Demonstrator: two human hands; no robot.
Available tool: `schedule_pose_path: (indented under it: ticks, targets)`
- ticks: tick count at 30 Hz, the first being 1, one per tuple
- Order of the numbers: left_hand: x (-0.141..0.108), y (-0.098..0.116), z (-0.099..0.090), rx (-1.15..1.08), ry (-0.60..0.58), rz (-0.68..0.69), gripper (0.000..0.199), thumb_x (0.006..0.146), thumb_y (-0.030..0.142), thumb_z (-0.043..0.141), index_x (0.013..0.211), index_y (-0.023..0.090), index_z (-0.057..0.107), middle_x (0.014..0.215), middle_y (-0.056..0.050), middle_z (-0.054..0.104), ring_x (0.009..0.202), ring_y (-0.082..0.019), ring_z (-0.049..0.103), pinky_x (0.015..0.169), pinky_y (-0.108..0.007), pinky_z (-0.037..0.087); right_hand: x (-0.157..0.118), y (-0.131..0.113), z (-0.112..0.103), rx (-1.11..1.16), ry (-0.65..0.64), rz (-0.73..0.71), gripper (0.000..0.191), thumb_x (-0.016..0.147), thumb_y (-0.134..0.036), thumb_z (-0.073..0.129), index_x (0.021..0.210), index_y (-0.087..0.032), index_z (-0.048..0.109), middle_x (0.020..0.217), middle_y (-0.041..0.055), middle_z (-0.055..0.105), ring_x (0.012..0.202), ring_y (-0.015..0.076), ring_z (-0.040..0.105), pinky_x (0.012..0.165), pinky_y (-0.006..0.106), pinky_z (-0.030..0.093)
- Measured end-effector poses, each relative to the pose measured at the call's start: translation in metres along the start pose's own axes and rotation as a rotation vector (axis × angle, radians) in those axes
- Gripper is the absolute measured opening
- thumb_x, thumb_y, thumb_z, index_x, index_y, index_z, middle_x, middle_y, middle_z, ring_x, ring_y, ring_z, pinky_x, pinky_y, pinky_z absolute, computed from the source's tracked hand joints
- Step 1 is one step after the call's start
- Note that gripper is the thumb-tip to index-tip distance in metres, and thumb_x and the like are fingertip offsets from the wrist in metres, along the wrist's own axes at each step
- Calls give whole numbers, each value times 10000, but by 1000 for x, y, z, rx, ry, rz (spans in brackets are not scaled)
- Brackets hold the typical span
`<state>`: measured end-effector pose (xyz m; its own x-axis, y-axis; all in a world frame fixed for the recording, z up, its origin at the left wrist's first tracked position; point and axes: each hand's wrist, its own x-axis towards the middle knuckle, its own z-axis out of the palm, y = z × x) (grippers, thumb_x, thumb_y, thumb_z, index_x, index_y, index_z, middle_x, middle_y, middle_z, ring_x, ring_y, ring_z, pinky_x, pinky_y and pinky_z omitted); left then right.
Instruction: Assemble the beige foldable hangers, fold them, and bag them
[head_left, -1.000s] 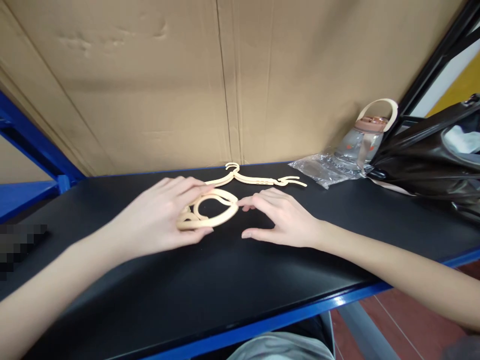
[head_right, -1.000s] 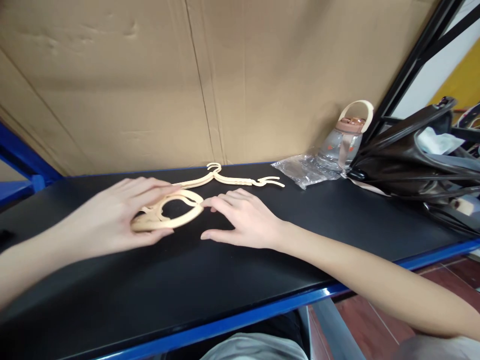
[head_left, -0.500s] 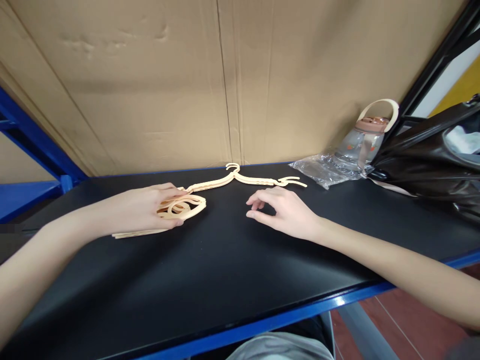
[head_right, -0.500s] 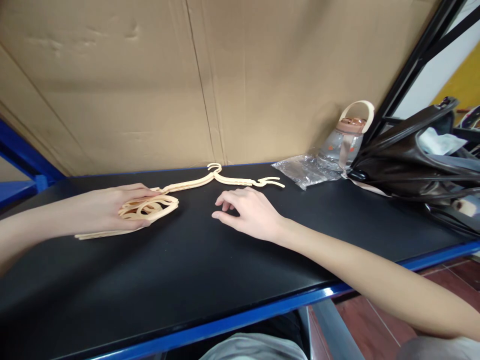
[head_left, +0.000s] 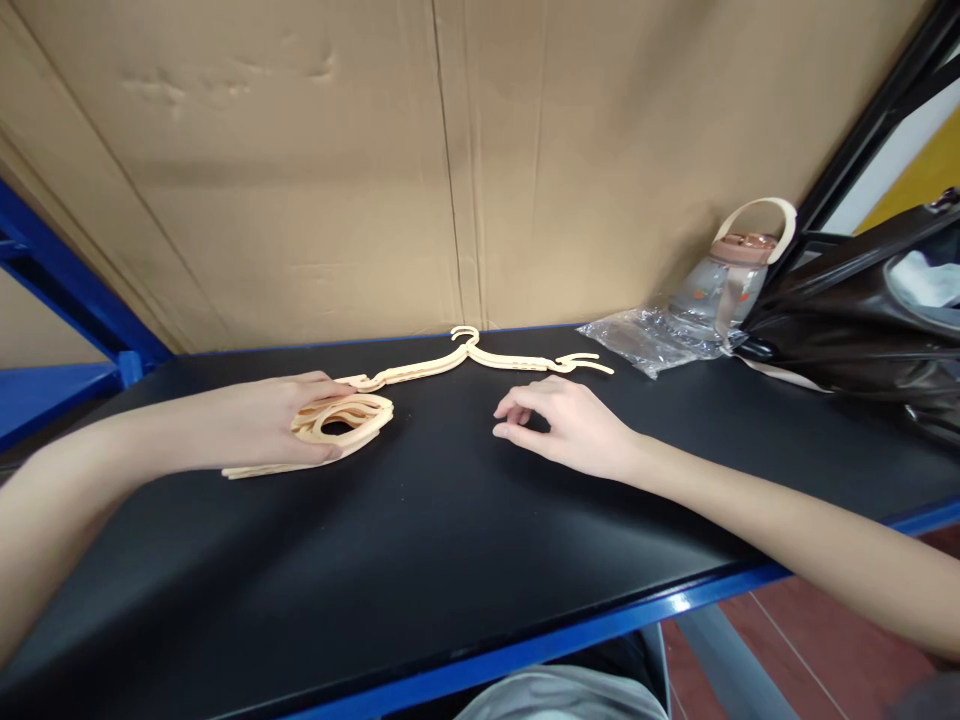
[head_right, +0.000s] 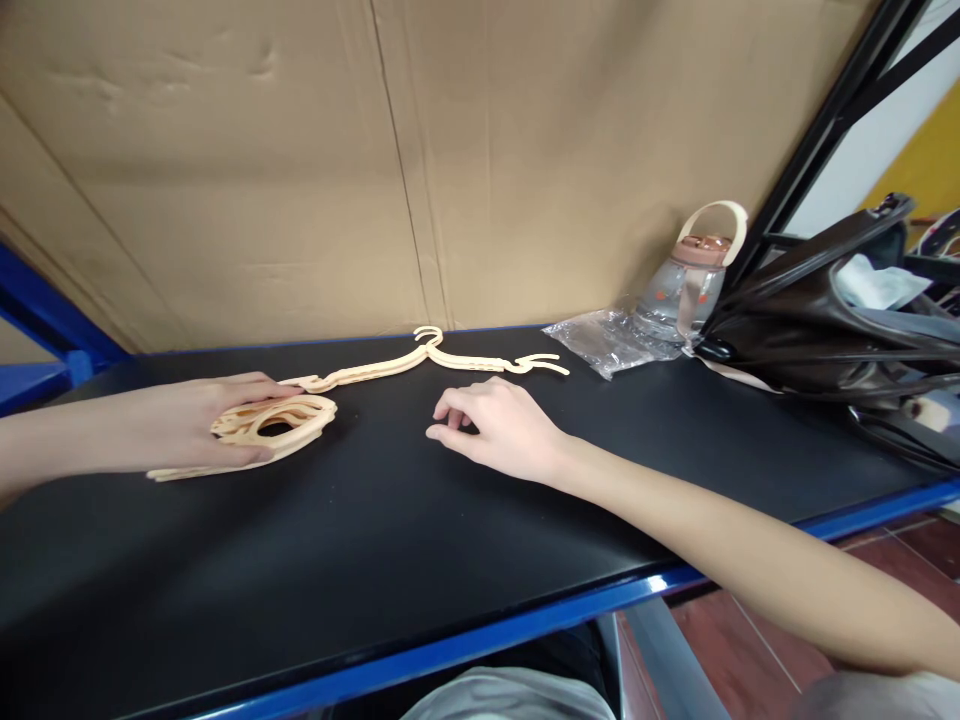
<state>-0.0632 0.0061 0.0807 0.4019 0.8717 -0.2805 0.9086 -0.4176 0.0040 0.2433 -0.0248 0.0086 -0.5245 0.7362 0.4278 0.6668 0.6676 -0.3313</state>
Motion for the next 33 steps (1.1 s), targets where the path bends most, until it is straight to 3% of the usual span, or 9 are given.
schedule_pose_path:
  ticks: [7, 14, 19, 22, 25, 28, 33]
  targets:
    - [-1, -2, 4, -53, 81, -12, 678, 764, 499, 567, 1363, 191, 491, 1329, -98, 562, 1114, -307, 579, 924, -357, 438, 1, 1, 0, 1, -25, 9, 137, 899, -313, 590, 903, -196, 661, 784, 3, 707, 762, 143, 657, 730, 271, 447]
    - [-3, 4, -2, -44, 41, -8, 669, 769, 502, 560, 1354, 182, 508, 1290, -95, 601, 1076, -304, 611, 879, -339, 470, 1, 0, -1, 1, -45, 28, 136, 896, -309, 592, 889, -194, 664, 778, 2, 707, 756, 143, 653, 724, 267, 442]
    - [-1, 1, 2, -59, 39, -42, 763, 770, 531, 579, 1431, 196, 393, 1390, -104, 517, 1169, -316, 558, 952, -372, 441, 1, 1, 1, 4, -50, 27, 140, 895, -313, 593, 882, -194, 666, 767, 0, 707, 748, 140, 651, 721, 266, 439]
    - [7, -1, 13, -46, 118, 34, 760, 803, 556, 558, 1454, 223, 349, 1394, -93, 503, 1199, -296, 532, 986, -382, 417, 1, 1, 1, 0, -54, 33, 136, 895, -308, 591, 880, -196, 667, 769, 0, 708, 750, 142, 651, 722, 268, 438]
    - [19, -4, 27, 10, 186, 188, 632, 862, 583, 476, 1398, 249, 439, 1369, -87, 525, 1258, -299, 480, 1017, -397, 393, 1, 0, 1, 1, -56, 37, 135, 896, -307, 591, 877, -197, 667, 771, 1, 707, 752, 143, 652, 721, 268, 438]
    - [28, -9, 37, 56, 235, 227, 564, 864, 600, 456, 1290, 243, 554, 1374, -100, 527, 1276, -324, 465, 1040, -425, 377, 1, 0, 0, 9, -57, 36, 137, 896, -311, 589, 876, -199, 667, 772, 5, 707, 751, 144, 654, 719, 268, 440]
    - [29, -11, 39, 37, 273, 253, 569, 865, 610, 460, 1288, 237, 536, 1331, -102, 554, 1162, -307, 550, 970, -414, 435, 1, -1, 1, 11, -65, 44, 134, 893, -306, 593, 873, -196, 668, 771, 2, 707, 751, 144, 656, 719, 269, 445]
